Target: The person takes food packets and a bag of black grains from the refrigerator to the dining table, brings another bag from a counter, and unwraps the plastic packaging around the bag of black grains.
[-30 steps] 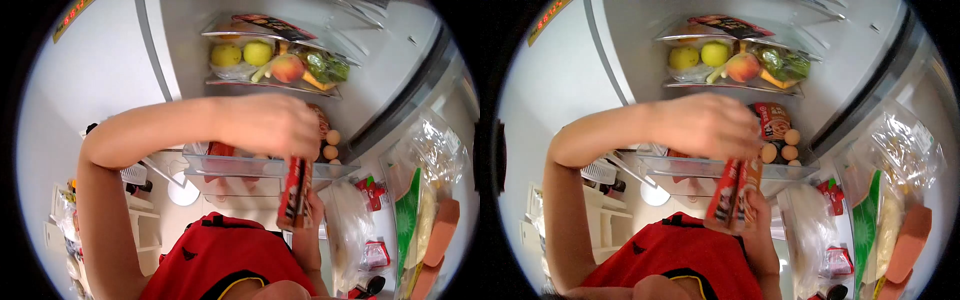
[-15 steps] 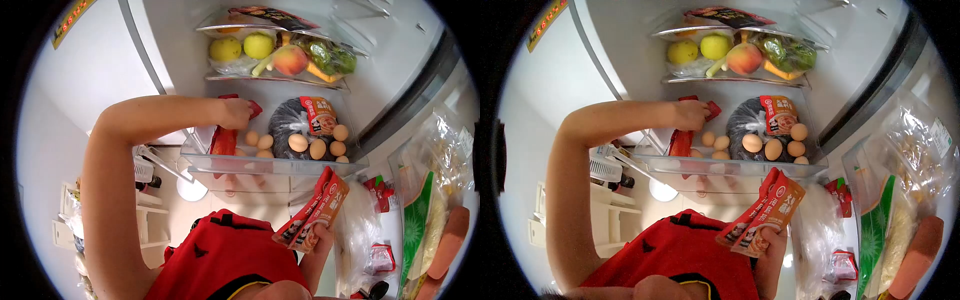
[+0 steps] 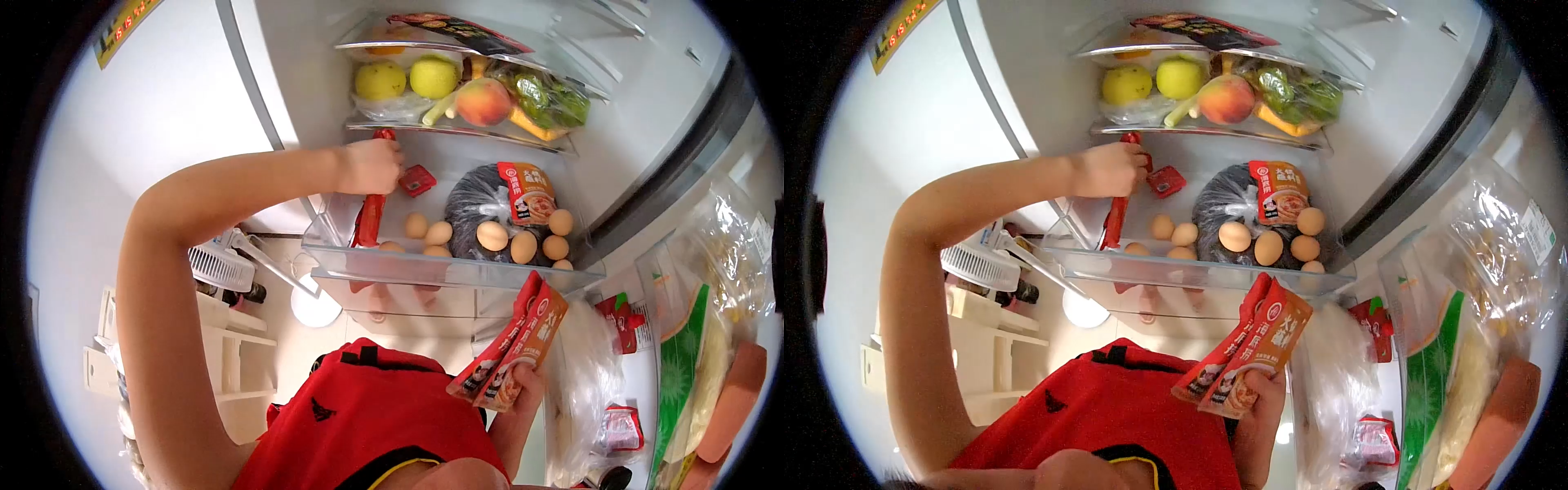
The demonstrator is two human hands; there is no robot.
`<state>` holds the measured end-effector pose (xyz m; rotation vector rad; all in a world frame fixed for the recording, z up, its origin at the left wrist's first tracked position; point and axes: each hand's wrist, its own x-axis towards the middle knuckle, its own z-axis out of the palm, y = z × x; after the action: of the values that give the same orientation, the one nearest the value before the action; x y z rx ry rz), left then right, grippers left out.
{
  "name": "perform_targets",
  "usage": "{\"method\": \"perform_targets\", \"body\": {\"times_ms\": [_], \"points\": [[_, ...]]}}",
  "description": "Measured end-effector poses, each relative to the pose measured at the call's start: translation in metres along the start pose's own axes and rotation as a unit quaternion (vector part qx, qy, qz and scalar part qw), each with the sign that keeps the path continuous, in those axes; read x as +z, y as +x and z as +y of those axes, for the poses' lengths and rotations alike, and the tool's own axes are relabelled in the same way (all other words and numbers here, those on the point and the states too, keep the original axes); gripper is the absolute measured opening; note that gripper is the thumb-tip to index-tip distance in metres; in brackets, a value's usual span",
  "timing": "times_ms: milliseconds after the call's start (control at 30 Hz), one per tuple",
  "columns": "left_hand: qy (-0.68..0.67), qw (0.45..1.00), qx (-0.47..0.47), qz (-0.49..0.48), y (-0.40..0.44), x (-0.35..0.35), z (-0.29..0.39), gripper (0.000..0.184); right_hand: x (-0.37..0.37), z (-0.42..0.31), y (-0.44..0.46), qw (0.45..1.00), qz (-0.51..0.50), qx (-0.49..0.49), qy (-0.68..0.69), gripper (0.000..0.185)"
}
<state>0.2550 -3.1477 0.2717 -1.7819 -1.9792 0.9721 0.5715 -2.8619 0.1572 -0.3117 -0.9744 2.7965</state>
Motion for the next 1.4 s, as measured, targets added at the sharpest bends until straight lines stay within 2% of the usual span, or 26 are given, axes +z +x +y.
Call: {"method": "perform_targets", "body": {"times_ms": [267, 367, 467, 533, 667, 700, 767, 833, 900, 933, 1000, 1067, 1133, 1167, 1200, 1233, 1333, 1367, 1400], "points": [[-0.026, 0.997, -0.068, -0.030, -0.002, -0.010, -0.007, 0.009, 0.009, 0.001, 0.001, 0.999, -0.025, -0.008, -0.047, 0.057], [-0.077, 0.994, -0.074, 0.015, -0.005, -0.018, -0.012, 0.006, 0.019, 0.000, -0.001, 0.998, -0.014, -0.011, -0.054, 0.054], [-0.216, 0.968, -0.113, 0.058, -0.013, -0.030, -0.021, 0.009, 0.017, 0.003, -0.003, 0.997, 0.007, -0.016, -0.077, 0.051], [-0.336, 0.929, -0.130, 0.089, -0.018, -0.038, -0.026, 0.015, 0.019, 0.004, -0.004, 0.996, 0.020, -0.009, -0.090, 0.051], [-0.512, 0.826, -0.193, 0.134, -0.031, -0.090, -0.024, 0.029, 0.030, 0.005, -0.003, 0.991, 0.013, -0.017, -0.130, 0.050], [-0.510, 0.815, -0.206, 0.184, -0.035, -0.100, -0.021, 0.033, 0.033, 0.005, -0.002, 0.990, -0.001, -0.012, -0.140, 0.050], [-0.616, 0.714, -0.275, 0.187, -0.046, -0.130, -0.006, 0.031, 0.040, 0.005, 0.002, 0.987, -0.039, 0.000, -0.157, 0.051], [-0.711, 0.593, -0.333, 0.176, -0.061, -0.163, 0.013, 0.028, 0.058, 0.003, 0.002, 0.978, -0.021, 0.032, -0.205, 0.051], [-0.762, 0.507, -0.349, 0.202, -0.068, -0.185, 0.045, 0.032, 0.076, -0.010, 0.001, 0.966, -0.021, 0.072, -0.249, 0.054], [-0.778, 0.462, -0.364, 0.220, -0.069, -0.200, 0.062, 0.033, 0.067, -0.012, 0.007, 0.963, -0.061, 0.073, -0.252, 0.055], [-0.824, 0.358, -0.350, 0.265, -0.055, -0.205, 0.099, 0.038, 0.072, -0.028, 0.005, 0.966, -0.054, 0.111, -0.226, 0.054], [-0.858, 0.277, -0.326, 0.284, -0.048, -0.212, 0.136, 0.040, 0.049, -0.026, 0.018, 0.958, -0.129, 0.091, -0.238, 0.055], [-0.859, 0.230, -0.329, 0.319, -0.042, -0.208, 0.177, 0.038, 0.054, -0.021, 0.022, 0.947, -0.208, 0.073, -0.232, 0.054], [-0.865, 0.179, -0.334, 0.330, -0.043, -0.218, 0.193, 0.038, 0.060, -0.020, 0.019, 0.940, -0.218, 0.098, -0.242, 0.054], [-0.855, 0.174, -0.355, 0.337, -0.045, -0.224, 0.207, 0.040, 0.069, -0.021, 0.016, 0.934, -0.223, 0.119, -0.253, 0.054], [-0.833, 0.144, -0.385, 0.369, -0.042, -0.238, 0.215, 0.035, 0.078, -0.026, 0.015, 0.928, -0.224, 0.137, -0.264, 0.054], [-0.792, 0.054, -0.442, 0.417, -0.075, -0.240, 0.245, 0.033, 0.106, 0.014, 0.005, 0.914, -0.234, 0.201, -0.261, 0.055], [-0.781, 0.025, -0.456, 0.426, -0.096, -0.233, 0.263, 0.034, 0.117, 0.040, -0.006, 0.907, -0.264, 0.191, -0.269, 0.053], [-0.753, 0.049, -0.487, 0.439, -0.113, -0.219, 0.283, 0.035, 0.128, 0.066, -0.014, 0.908, -0.248, 0.216, -0.259, 0.052]]}}
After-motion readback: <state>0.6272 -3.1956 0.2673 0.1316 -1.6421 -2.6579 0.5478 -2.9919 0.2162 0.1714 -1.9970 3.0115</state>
